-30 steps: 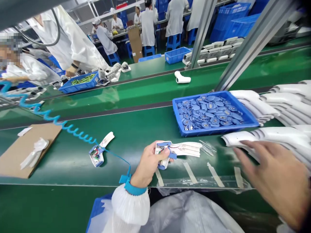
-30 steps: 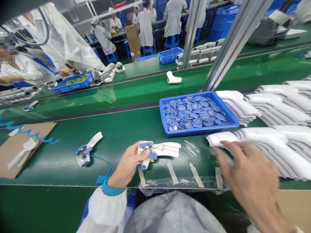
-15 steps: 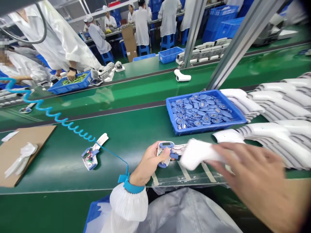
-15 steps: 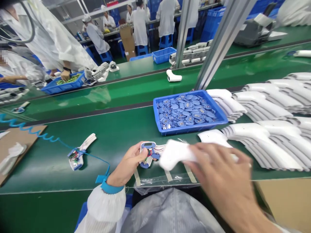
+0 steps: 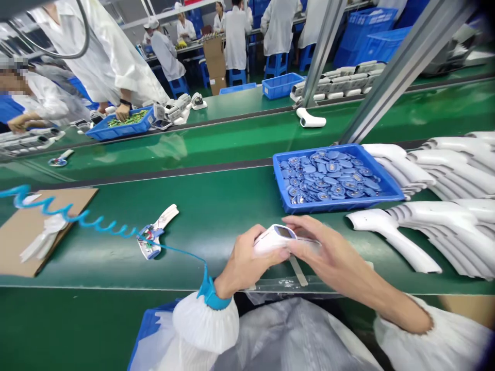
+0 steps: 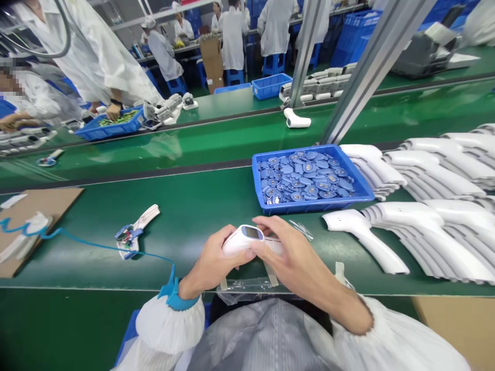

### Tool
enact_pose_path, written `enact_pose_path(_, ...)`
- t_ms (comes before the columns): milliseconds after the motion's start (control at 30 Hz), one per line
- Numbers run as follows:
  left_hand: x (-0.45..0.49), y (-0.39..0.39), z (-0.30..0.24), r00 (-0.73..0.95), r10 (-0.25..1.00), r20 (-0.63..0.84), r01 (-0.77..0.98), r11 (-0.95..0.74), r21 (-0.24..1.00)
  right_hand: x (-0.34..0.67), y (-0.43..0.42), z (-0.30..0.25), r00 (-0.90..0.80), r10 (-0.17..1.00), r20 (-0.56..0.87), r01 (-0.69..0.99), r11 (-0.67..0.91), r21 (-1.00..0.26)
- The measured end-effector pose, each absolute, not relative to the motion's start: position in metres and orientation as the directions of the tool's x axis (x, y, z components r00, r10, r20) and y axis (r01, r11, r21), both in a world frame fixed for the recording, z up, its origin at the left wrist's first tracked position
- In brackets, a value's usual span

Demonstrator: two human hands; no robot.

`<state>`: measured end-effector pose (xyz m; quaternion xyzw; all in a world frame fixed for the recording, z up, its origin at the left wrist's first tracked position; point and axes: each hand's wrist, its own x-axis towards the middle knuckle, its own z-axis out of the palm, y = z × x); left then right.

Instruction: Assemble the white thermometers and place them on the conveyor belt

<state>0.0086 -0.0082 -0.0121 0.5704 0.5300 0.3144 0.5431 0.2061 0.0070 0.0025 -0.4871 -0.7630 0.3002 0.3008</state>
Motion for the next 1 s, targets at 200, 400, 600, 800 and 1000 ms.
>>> enact_pose_path(200,0.021,-0.015,-0.005,0.318,0.939,-0.127,0.433,-0.025,0.901,0.147,0.017,0.008,-0.184,0.892,0.413,0.746,0.4,-0.532)
enact_pose_path(400,0.02,-0.017,-0.003,0.268,0.959,-0.089,0.601,-0.094,0.794,0.148,0.015,0.005,-0.108,0.836,0.538,0.746,0.426,-0.511)
enact_pose_path(600,0.031,-0.025,-0.017,0.196,0.969,-0.148,0.599,0.001,0.801,0.149,0.015,0.003,-0.002,0.913,0.408,0.726,0.281,-0.628)
enact_pose_path(800,0.013,-0.025,-0.011,0.153,0.978,-0.14,0.645,0.008,0.764,0.159,0.04,0.014,-0.205,0.932,0.297,0.671,0.355,-0.651)
enact_pose_path(1000,-0.052,-0.013,0.011,0.08,0.996,0.037,0.79,-0.086,0.607,0.227,0.126,0.018,-0.356,0.885,0.299,0.825,0.448,-0.345)
